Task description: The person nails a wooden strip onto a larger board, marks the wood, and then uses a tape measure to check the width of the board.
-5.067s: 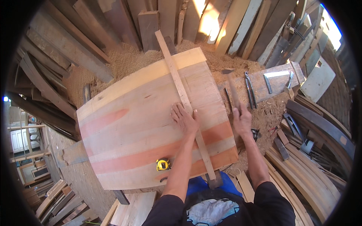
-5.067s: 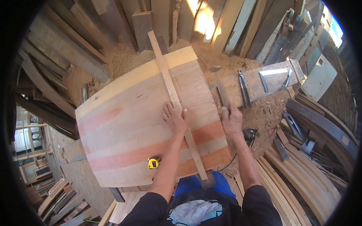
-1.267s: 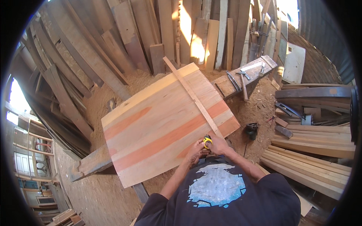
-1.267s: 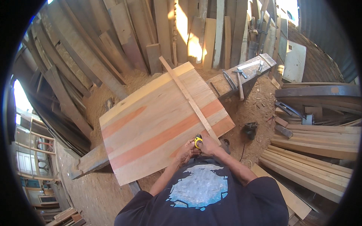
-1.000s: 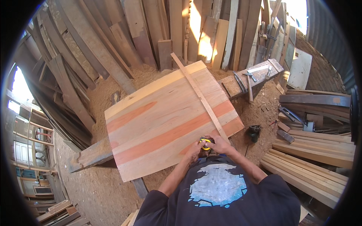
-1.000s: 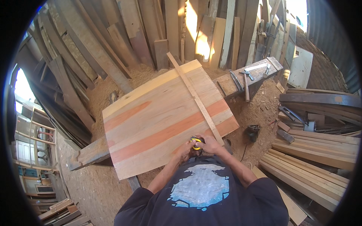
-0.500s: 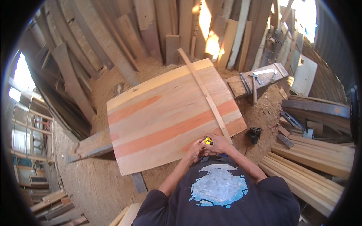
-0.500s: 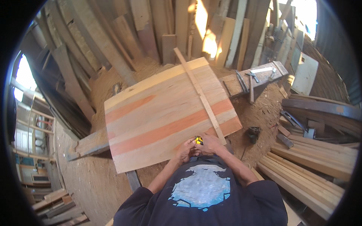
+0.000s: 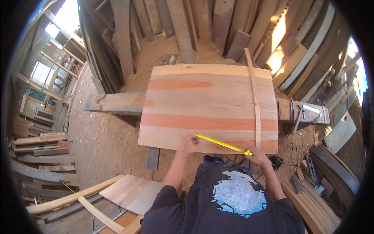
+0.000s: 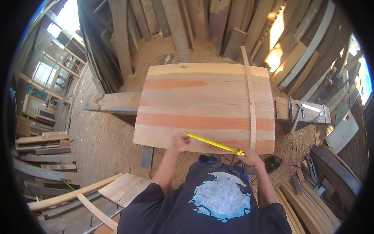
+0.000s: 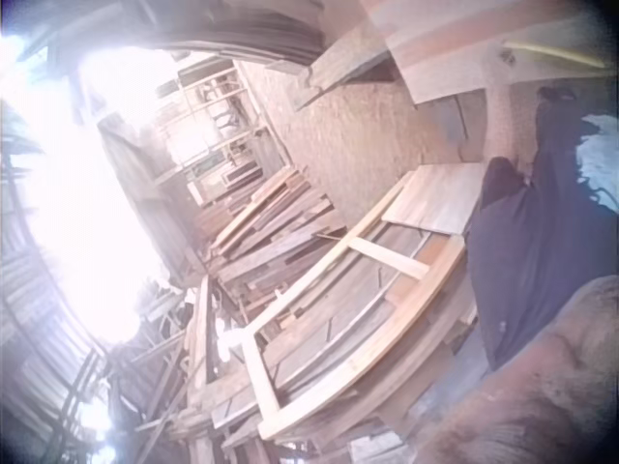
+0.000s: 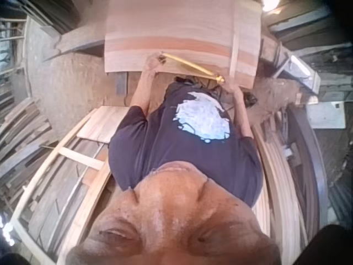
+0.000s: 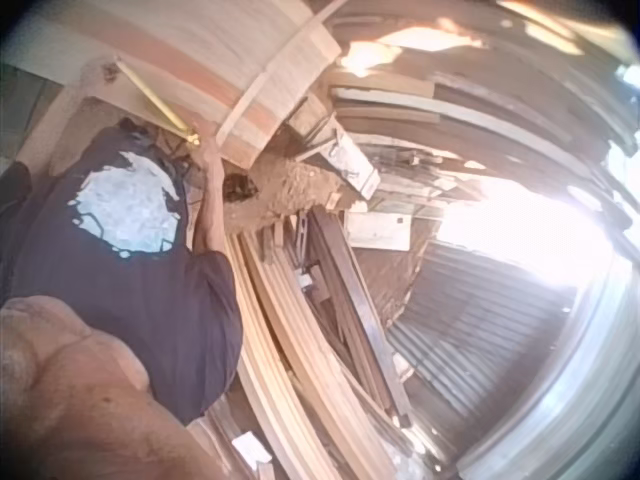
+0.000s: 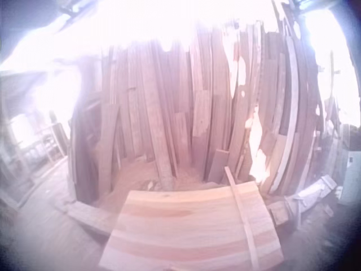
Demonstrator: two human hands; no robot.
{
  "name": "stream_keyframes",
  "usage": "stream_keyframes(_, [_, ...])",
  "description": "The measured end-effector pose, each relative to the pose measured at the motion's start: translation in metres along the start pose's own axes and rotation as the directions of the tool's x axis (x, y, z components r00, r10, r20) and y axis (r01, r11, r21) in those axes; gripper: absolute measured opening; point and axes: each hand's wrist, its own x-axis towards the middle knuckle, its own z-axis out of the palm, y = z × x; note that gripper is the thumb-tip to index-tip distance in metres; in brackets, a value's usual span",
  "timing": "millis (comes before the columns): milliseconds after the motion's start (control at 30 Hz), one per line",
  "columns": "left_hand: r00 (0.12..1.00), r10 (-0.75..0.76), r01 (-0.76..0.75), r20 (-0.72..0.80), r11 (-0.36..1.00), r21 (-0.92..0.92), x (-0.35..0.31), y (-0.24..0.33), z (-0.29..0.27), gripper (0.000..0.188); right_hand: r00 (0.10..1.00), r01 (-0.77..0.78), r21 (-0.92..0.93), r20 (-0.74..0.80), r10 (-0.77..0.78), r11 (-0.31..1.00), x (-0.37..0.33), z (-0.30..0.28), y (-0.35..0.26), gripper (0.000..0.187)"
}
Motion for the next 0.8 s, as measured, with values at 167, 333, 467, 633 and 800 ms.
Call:
stream_keyframes(167, [0.881,0.026,-0.157,-0.472,0.958,-0.241,-0.007,0.09,-0.132,0.011,0.969,-0.101,-0.098,0.216,0.12,0.99,-0.008,-0.029,0.007,0.047])
stream_keyframes(333, [0.783,0.151,-0.075,-0.603,0.986,0.15,-0.026,0.076,-0.135,0.021,0.979,0.011,-0.338,0.195,0.058,0.941,0.038,0.014,-0.04,0.042])
stream_keyframes(467, [0.76,0.118,-0.052,-0.639,0.991,0.121,-0.019,0.038,-0.108,0.025,0.964,0.047,-0.391,0.26,0.061,0.919,0.081,0.047,-0.104,0.044])
stream_keyframes(633, [0.765,0.088,-0.02,-0.638,0.993,0.113,-0.025,0.024,-0.086,0.032,0.968,0.05,-0.448,0.242,0.067,0.893,0.109,0.085,-0.134,0.048])
stream_keyframes(800, [0.803,0.049,0.048,-0.594,0.988,0.146,-0.017,0.013,-0.055,0.035,0.961,0.018,-0.423,0.256,0.1,0.906,0.105,0.074,-0.096,0.049])
